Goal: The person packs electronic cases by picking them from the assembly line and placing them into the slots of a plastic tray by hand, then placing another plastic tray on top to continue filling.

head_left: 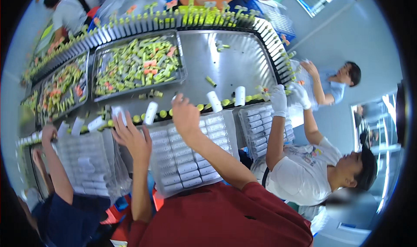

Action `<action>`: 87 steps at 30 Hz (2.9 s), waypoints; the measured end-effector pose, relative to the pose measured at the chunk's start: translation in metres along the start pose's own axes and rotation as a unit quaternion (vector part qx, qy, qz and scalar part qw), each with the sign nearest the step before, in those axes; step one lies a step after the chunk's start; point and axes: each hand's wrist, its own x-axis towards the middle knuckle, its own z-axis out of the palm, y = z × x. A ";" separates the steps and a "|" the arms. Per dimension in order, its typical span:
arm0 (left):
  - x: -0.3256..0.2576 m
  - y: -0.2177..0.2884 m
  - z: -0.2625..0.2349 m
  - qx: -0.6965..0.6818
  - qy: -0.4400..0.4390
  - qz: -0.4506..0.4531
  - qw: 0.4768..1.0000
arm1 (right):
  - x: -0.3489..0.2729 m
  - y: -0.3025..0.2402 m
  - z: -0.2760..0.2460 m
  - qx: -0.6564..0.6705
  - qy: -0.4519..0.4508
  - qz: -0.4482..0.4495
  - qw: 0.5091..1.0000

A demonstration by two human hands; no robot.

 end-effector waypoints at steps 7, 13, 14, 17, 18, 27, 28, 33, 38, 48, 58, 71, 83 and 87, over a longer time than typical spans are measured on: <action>-0.129 0.028 -0.062 -0.154 -0.314 -0.010 0.937 | -0.041 -0.015 -0.003 0.188 0.011 -0.111 0.976; -0.145 0.043 -0.084 -0.101 -0.301 0.010 0.948 | -0.144 0.062 -0.032 0.293 0.119 -0.159 0.935; -0.152 0.047 -0.079 -0.098 -0.293 -0.015 0.951 | -0.156 0.080 -0.032 0.315 0.090 -0.112 0.938; -0.148 0.047 -0.078 -0.083 -0.278 -0.008 0.957 | -0.195 0.131 -0.019 0.302 -0.004 -0.033 0.953; -0.146 0.049 -0.080 -0.087 -0.266 -0.005 0.960 | -0.205 0.140 -0.016 0.355 0.048 -0.042 0.933; -0.158 0.061 -0.107 -0.038 -0.294 0.061 0.953 | -0.219 0.163 -0.027 0.330 0.017 -0.161 0.930; -0.156 0.061 -0.106 -0.037 -0.274 0.072 0.958 | -0.217 0.164 -0.025 0.332 0.030 -0.155 0.930; -0.139 0.067 -0.095 -0.199 -0.272 -0.080 0.938 | -0.218 0.160 -0.017 0.333 0.040 -0.127 0.933; -0.021 0.109 -0.052 -0.312 -0.179 -0.072 0.930 | -0.211 0.151 -0.027 0.281 0.029 -0.122 0.951; 0.033 0.083 0.072 -0.009 -0.153 0.027 0.988 | -0.217 0.149 -0.007 0.493 0.085 0.028 0.865; 0.046 0.032 0.039 0.023 -0.214 -0.064 0.974 | -0.091 0.185 -0.099 0.310 0.239 0.049 0.919; -0.163 0.069 -0.082 -0.229 -0.222 0.083 0.944 | 0.007 0.103 0.006 0.007 0.048 0.049 0.998; -0.184 0.064 -0.062 -0.223 -0.235 0.119 0.938 | -0.124 0.094 -0.035 0.182 -0.073 -0.098 0.976; -0.178 0.074 -0.068 -0.212 -0.233 0.108 0.943 | -0.177 0.127 -0.050 0.291 -0.044 -0.152 0.944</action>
